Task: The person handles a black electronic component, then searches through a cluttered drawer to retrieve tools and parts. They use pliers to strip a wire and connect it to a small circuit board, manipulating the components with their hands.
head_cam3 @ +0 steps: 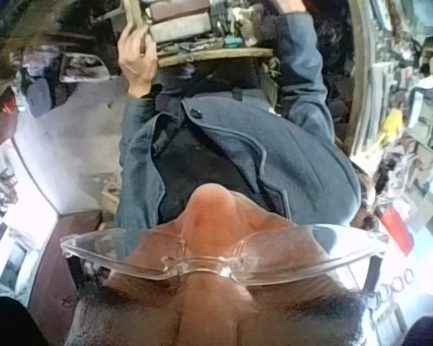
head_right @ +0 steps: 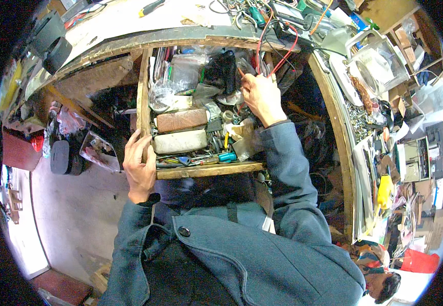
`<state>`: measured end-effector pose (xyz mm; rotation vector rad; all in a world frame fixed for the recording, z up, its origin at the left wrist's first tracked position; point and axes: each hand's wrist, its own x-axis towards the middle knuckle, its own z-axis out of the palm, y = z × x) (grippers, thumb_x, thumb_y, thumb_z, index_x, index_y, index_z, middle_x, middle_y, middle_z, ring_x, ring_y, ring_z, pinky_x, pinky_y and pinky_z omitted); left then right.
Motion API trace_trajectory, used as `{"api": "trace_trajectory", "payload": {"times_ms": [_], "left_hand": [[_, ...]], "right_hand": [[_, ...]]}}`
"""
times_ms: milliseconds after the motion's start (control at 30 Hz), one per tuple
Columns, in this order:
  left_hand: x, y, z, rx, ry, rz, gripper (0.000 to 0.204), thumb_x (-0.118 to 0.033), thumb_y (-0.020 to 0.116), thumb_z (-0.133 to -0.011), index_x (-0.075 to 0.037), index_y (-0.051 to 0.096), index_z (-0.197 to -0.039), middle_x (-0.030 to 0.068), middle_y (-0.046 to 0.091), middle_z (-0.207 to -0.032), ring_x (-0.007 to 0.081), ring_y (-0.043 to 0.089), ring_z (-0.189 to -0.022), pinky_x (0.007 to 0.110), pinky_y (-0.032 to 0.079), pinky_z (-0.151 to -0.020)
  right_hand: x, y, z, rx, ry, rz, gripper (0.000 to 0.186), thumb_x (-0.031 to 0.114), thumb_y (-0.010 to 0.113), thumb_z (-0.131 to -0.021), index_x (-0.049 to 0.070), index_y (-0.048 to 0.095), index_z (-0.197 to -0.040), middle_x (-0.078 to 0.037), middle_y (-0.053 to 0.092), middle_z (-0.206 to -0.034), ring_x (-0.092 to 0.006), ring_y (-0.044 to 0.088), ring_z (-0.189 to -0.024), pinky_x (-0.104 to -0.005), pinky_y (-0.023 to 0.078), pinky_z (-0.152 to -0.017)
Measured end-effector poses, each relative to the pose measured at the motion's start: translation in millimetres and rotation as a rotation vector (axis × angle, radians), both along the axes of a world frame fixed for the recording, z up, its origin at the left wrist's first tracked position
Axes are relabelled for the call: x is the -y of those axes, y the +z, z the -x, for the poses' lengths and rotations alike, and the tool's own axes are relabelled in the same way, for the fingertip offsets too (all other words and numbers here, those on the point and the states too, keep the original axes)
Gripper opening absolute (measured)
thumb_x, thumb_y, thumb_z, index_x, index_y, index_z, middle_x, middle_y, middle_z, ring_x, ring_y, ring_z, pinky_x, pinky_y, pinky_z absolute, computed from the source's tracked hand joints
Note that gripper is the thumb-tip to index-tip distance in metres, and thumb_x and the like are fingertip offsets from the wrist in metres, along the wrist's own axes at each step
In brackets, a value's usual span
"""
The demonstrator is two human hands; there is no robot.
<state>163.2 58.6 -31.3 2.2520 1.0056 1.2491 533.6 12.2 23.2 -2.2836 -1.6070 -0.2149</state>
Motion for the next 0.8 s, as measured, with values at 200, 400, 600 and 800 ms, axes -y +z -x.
{"api": "trace_trajectory", "payload": {"times_ms": [200, 400, 600, 800], "left_hand": [[3, 0, 2, -0.018, 0.020, 0.047, 0.026, 0.003, 0.065, -0.086, 0.000, 0.074, -0.111, 0.0155, 0.074, -0.113, 0.0359, 0.059, -0.128, 0.044, 0.047, -0.108], [3, 2, 1, -0.034, 0.011, 0.044, 0.022, 0.002, 0.065, -0.088, 0.000, 0.075, -0.108, 0.0147, 0.074, -0.112, 0.0354, 0.059, -0.129, 0.044, 0.046, -0.108], [4, 2, 0, -0.022, 0.011, 0.043, 0.020, 0.003, 0.065, -0.087, 0.001, 0.074, -0.104, 0.0154, 0.074, -0.109, 0.0361, 0.060, -0.127, 0.044, 0.047, -0.107], [4, 2, 1, -0.031, -0.005, 0.058, 0.019, 0.002, 0.066, -0.088, 0.000, 0.075, -0.104, 0.0158, 0.074, -0.111, 0.0346, 0.059, -0.130, 0.043, 0.046, -0.109]], "right_hand": [[22, 4, 6, -0.035, -0.068, -0.202, 0.018, 0.028, 0.067, -0.092, 0.011, 0.073, -0.093, -0.014, 0.070, -0.082, -0.0375, 0.070, -0.083, -0.0467, 0.056, -0.074], [51, -11, 29, 0.228, -0.160, 0.231, 0.020, 0.025, 0.072, -0.085, 0.009, 0.064, -0.095, -0.016, 0.071, -0.082, -0.0366, 0.072, -0.078, -0.0482, 0.057, -0.068], [55, -15, 30, 0.330, -0.136, 0.288, 0.011, 0.014, 0.065, -0.085, 0.010, 0.062, -0.094, -0.014, 0.072, -0.075, -0.0340, 0.073, -0.070, -0.0468, 0.057, -0.060], [75, -15, 28, 0.332, -0.085, 0.212, 0.009, 0.012, 0.065, -0.083, 0.010, 0.062, -0.092, -0.014, 0.070, -0.076, -0.0347, 0.072, -0.070, -0.0465, 0.056, -0.060]]}}
